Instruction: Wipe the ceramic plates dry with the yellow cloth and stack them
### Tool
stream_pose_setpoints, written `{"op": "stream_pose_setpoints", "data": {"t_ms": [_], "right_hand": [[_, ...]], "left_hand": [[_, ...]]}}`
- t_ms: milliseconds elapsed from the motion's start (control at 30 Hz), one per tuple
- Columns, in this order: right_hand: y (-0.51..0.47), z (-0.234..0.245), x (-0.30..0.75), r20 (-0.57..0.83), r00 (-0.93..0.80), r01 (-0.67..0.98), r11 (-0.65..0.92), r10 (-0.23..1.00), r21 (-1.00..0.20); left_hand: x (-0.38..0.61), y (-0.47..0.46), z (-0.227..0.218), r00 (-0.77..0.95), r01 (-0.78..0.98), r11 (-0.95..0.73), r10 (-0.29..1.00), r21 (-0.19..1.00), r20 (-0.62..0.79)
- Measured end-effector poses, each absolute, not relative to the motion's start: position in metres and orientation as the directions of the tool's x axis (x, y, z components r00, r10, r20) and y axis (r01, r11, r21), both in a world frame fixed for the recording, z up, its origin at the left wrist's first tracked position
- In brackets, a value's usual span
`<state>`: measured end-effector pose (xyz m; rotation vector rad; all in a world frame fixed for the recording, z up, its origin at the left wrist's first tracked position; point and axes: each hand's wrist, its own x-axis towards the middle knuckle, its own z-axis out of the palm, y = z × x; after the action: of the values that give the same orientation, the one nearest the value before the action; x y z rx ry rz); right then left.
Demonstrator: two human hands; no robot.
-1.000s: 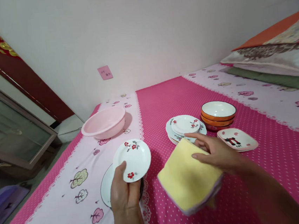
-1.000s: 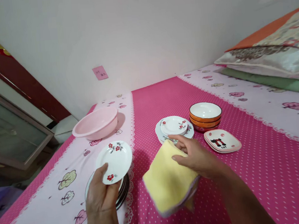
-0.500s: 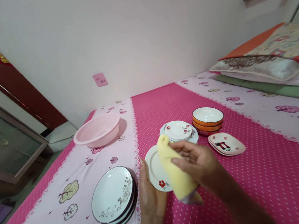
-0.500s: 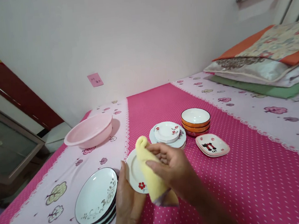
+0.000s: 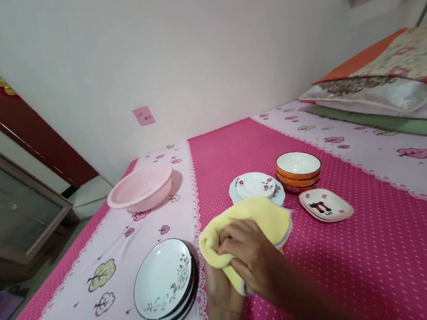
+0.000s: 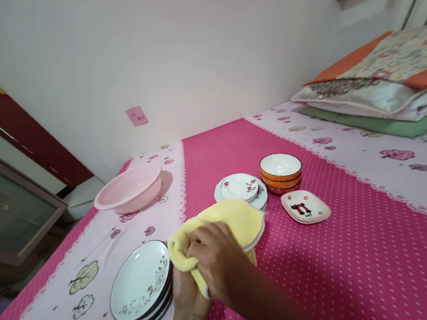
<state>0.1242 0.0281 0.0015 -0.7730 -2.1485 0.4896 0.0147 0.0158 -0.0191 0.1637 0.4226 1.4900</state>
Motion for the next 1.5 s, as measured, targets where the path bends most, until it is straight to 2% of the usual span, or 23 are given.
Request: {"op": "stream_pose_setpoints", "data": {"t_ms": [67, 133, 267, 400, 600, 700, 833, 967, 1100, 1267, 1400, 1500], "right_hand": [[0.037, -0.001, 0.124, 0.63, -0.413, 0.451, 0.749, 0.658, -0.486], [0.045, -0.007, 0.128, 0.646, -0.335, 0.528, 0.705, 0.686, -0.474], [0.059, -0.018, 0.139, 0.552, -0.248, 0.534, 0.588, 0.796, -0.608], [0.062, -0.023, 0.142, 0.462, -0.251, 0.552, 0.518, 0.851, -0.654], [0.053, -0.026, 0.135, 0.38, -0.312, 0.692, 0.483, 0.871, -0.537], [0.053, -0.023, 0.136, 0.441, -0.227, 0.711, 0.457, 0.868, -0.535], [0.054, -0.016, 0.137, 0.614, -0.144, 0.626, 0.552, 0.776, -0.551], [0.05, -0.01, 0.132, 0.651, -0.225, 0.506, 0.658, 0.725, -0.558], [0.038, -0.006, 0.127, 0.572, -0.45, 0.31, 0.72, 0.686, -0.621], [0.024, -0.002, 0.135, 0.445, -0.64, 0.171, 0.681, 0.626, -0.712], [0.031, 0.0, 0.16, 0.211, -0.707, 0.292, 0.551, 0.675, -0.782], [0.047, 0.001, 0.185, 0.14, -0.602, 0.4, 0.449, 0.786, -0.799]], "left_hand": [[0.023, 0.017, -0.02, -0.003, -0.946, 0.083, 0.964, 0.313, -0.265], [0.03, 0.019, -0.02, -0.026, -0.945, 0.087, 0.941, 0.316, -0.337], [0.034, 0.021, -0.018, -0.112, -0.917, 0.034, 0.934, 0.398, -0.34], [0.026, 0.02, -0.014, -0.216, -0.912, -0.068, 0.918, 0.404, -0.333], [0.022, 0.02, -0.013, -0.307, -0.877, -0.14, 0.899, 0.459, -0.313], [0.029, 0.019, -0.011, -0.289, -0.883, -0.128, 0.906, 0.451, -0.309], [0.041, 0.017, -0.01, -0.204, -0.904, -0.05, 0.924, 0.425, -0.324], [0.041, 0.018, -0.011, -0.176, -0.908, -0.003, 0.91, 0.419, -0.375], [0.022, 0.018, -0.014, -0.136, -0.91, 0.027, 0.924, 0.414, -0.358], [-0.013, 0.016, -0.02, -0.023, -0.901, 0.108, 0.955, 0.42, -0.294], [-0.026, 0.019, -0.026, -0.012, -0.905, 0.099, 0.966, 0.413, -0.257], [-0.027, 0.021, -0.029, -0.066, -0.893, 0.058, 0.965, 0.447, -0.256]]}}
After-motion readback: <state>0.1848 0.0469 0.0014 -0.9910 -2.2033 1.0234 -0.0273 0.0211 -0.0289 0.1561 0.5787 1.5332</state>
